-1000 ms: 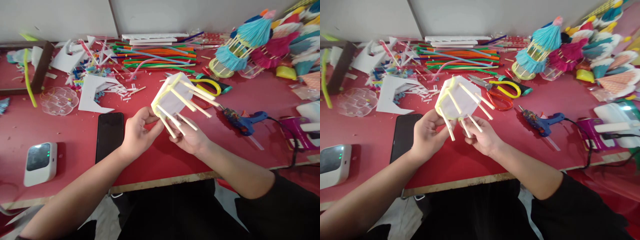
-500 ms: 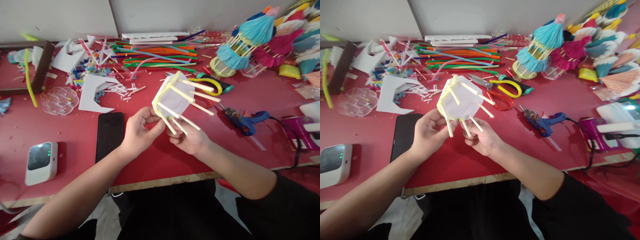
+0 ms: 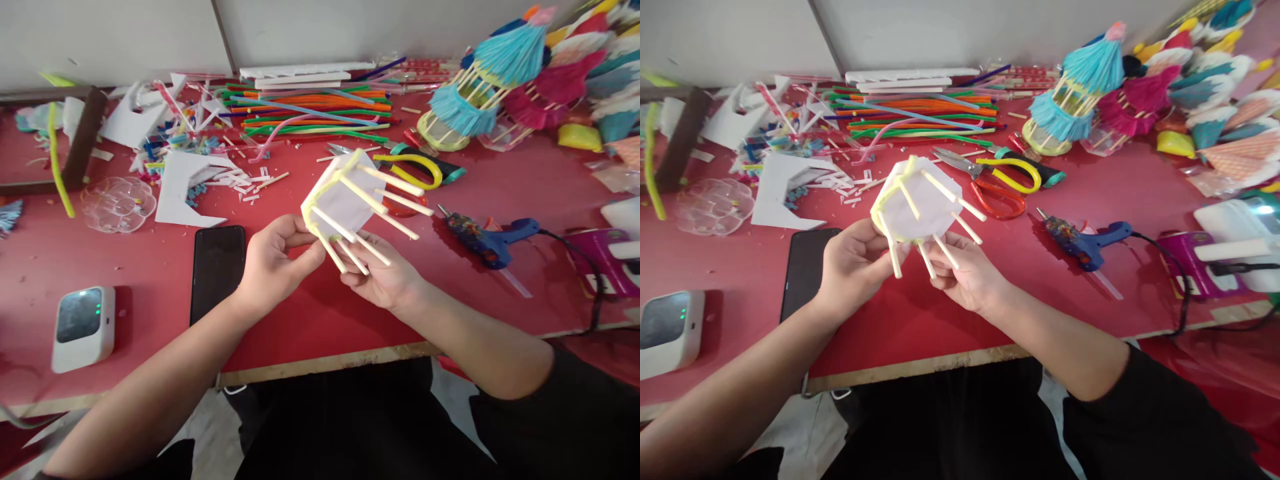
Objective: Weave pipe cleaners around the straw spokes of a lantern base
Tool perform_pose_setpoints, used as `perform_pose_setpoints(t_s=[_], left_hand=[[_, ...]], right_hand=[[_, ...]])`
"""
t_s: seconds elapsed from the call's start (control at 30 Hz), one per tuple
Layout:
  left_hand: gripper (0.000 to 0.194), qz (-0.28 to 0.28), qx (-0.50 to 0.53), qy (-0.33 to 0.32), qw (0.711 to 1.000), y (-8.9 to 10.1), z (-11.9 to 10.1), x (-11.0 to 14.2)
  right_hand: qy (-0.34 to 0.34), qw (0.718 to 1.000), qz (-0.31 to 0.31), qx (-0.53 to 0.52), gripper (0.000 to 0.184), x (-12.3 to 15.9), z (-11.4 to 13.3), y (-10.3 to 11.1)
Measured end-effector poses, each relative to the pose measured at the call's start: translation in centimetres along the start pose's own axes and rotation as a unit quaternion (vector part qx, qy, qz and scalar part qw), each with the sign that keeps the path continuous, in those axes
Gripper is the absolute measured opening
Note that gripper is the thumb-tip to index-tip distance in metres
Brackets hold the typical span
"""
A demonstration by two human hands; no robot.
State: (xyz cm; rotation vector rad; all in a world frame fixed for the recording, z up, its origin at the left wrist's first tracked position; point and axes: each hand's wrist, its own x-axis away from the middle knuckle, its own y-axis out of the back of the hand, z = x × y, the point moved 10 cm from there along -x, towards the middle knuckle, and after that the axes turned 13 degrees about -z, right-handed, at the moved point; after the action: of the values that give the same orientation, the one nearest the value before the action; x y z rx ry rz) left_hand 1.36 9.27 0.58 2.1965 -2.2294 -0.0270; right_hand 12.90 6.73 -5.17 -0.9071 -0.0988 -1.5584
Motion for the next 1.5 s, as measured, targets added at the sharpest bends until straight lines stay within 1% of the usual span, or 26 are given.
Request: perform_pose_setpoints(t_s=[0.1, 0.17, 0.27, 0.33, 0.4, 0.53, 0.6, 0.63, 0.7, 0.77, 0.83, 0.87, 0.9, 0.93, 0.97, 1.0, 1.03, 1.1, 1.2, 1.23, 1.27, 1.33, 1.43, 1.5], left_hand=[[0.021, -0.003, 0.037, 0.037, 0.999, -0.1, 0.6, -0.5], [0.021, -0.011, 0.050, 0.056, 0.997, 0.0, 1.1, -0.8], [0.021, -0.010, 0.088, 0.091, 0.992, -0.2, 1.9, -1.0], [0.024, -0.001, 0.117, 0.111, 0.987, -0.5, 2.3, -1.0], [0.026, 0.003, 0.134, 0.121, 0.983, -0.5, 2.4, -1.0], [0.025, 0.007, 0.143, 0.123, 0.982, -0.5, 2.5, -0.8], [0.023, 0.003, 0.147, 0.120, 0.982, -0.4, 2.5, -0.8], [0.022, -0.002, 0.150, 0.118, 0.982, -0.3, 2.6, -0.8], [0.020, -0.016, 0.155, 0.113, 0.981, -0.1, 2.7, -0.9], [0.019, -0.031, 0.151, 0.109, 0.982, 0.2, 2.8, -1.1], [0.019, -0.042, 0.142, 0.109, 0.983, 0.4, 2.9, -1.2], [0.019, -0.047, 0.140, 0.111, 0.983, 0.5, 2.9, -1.2], [0.018, -0.049, 0.138, 0.114, 0.983, 0.5, 2.9, -1.2], [0.017, -0.049, 0.139, 0.117, 0.982, 0.5, 2.9, -1.2], [0.016, -0.046, 0.141, 0.120, 0.982, 0.4, 2.8, -1.2], [0.015, -0.040, 0.145, 0.121, 0.981, 0.2, 2.7, -1.2], [0.014, -0.035, 0.149, 0.120, 0.981, 0.1, 2.6, -1.2], [0.012, -0.031, 0.156, 0.119, 0.980, 0.0, 2.5, -1.2], [0.009, -0.027, 0.168, 0.123, 0.978, -0.1, 2.5, -1.2], [0.008, -0.022, 0.173, 0.127, 0.976, -0.2, 2.5, -1.2], [0.008, -0.018, 0.177, 0.132, 0.975, -0.3, 2.5, -1.2], [0.008, -0.014, 0.179, 0.145, 0.973, -0.3, 2.7, -1.1], [0.013, -0.002, 0.169, 0.158, 0.973, -0.5, 2.8, -1.0], [0.016, 0.006, 0.163, 0.152, 0.975, -0.7, 2.7, -0.9]], right_hand=[[0.070, 0.997, -0.037, 0.022, 0.056, 0.1, 1.0, 0.7], [0.139, 0.986, -0.073, 0.055, 0.049, 0.4, 2.1, 1.4], [0.265, 0.949, -0.124, 0.122, 0.035, 1.6, 4.2, 2.1], [0.320, 0.924, -0.143, 0.153, 0.027, 2.3, 5.2, 2.2], [0.334, 0.919, -0.148, 0.148, 0.025, 2.4, 5.5, 2.3], [0.307, 0.937, -0.128, 0.107, 0.029, 1.8, 5.1, 2.1], [0.324, 0.927, -0.125, 0.142, 0.026, 2.1, 5.2, 1.9], [0.342, 0.914, -0.128, 0.173, 0.023, 2.4, 5.4, 1.7], [0.390, 0.877, -0.138, 0.247, 0.024, 3.2, 5.9, 1.4], [0.444, 0.827, -0.153, 0.309, 0.025, 4.1, 6.4, 1.1], [0.499, 0.776, -0.169, 0.346, 0.022, 5.0, 7.0, 0.9], [0.523, 0.755, -0.176, 0.355, 0.019, 5.4, 7.3, 0.9], [0.541, 0.740, -0.178, 0.357, 0.015, 5.7, 7.5, 0.8], [0.552, 0.734, -0.177, 0.354, 0.012, 5.9, 7.6, 0.8], [0.556, 0.736, -0.174, 0.345, 0.009, 6.0, 7.6, 0.9], [0.552, 0.746, -0.171, 0.330, 0.008, 5.9, 7.7, 1.0], [0.543, 0.762, -0.169, 0.309, 0.007, 5.7, 7.6, 1.3], [0.505, 0.805, -0.161, 0.265, 0.011, 4.9, 7.3, 1.7], [0.426, 0.875, -0.128, 0.191, 0.021, 3.2, 6.3, 2.1], [0.404, 0.891, -0.116, 0.172, 0.024, 2.7, 6.0, 2.1], [0.391, 0.900, -0.109, 0.158, 0.026, 2.4, 5.8, 2.1], [0.391, 0.901, -0.112, 0.151, 0.028, 2.2, 5.8, 2.2], [0.415, 0.884, -0.130, 0.170, 0.027, 2.4, 6.2, 2.4], [0.418, 0.881, -0.128, 0.179, 0.027, 2.5, 6.3, 2.4]])
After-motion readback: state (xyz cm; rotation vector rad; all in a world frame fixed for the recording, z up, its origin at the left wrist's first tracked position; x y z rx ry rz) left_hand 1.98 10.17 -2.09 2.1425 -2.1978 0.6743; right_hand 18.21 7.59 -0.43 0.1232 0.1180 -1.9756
